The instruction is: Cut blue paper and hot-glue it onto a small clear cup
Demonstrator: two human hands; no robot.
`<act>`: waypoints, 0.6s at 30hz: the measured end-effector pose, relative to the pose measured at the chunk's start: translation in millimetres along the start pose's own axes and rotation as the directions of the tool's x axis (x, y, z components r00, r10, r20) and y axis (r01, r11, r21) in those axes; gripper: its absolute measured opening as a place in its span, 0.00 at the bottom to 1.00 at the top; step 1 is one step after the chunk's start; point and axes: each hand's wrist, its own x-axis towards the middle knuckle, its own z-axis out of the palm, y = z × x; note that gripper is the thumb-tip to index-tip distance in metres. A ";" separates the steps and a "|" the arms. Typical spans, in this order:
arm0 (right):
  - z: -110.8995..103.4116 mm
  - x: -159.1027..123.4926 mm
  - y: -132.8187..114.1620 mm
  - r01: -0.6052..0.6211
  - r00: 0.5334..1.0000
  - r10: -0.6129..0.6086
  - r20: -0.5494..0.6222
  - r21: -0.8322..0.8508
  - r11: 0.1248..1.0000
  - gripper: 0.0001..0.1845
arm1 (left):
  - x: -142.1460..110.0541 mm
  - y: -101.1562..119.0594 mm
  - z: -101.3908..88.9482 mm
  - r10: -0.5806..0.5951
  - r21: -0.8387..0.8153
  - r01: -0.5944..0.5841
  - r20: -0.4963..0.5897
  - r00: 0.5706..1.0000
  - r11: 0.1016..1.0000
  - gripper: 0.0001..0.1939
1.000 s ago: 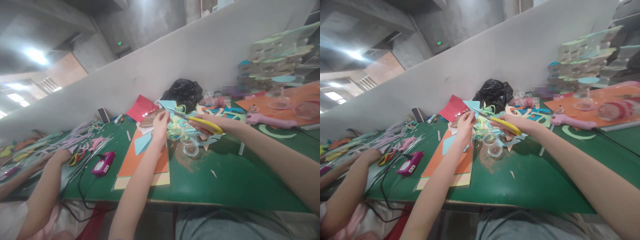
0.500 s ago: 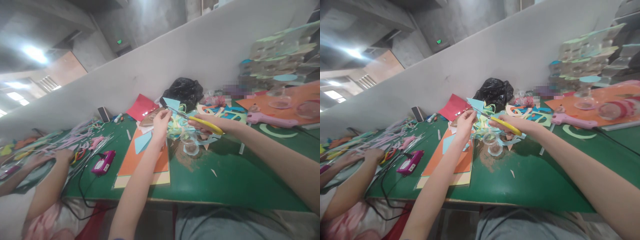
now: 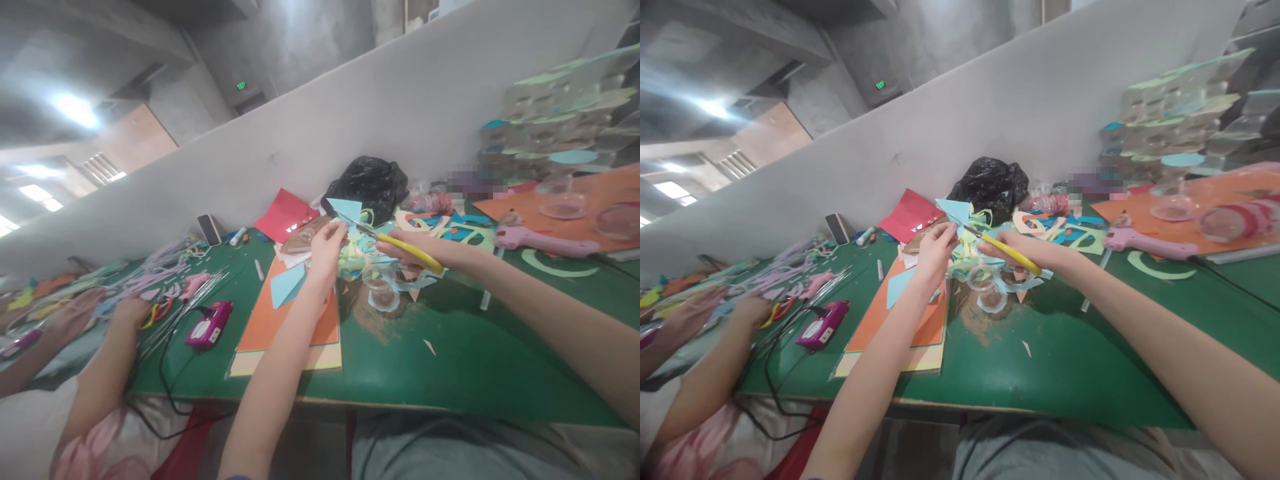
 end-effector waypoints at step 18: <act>1.9 8.5 6.4 -0.018 0.998 0.011 -0.061 -0.101 0.995 0.30 | -3.7 0.1 2.8 -0.066 -0.062 0.068 0.033 0.997 0.996 0.13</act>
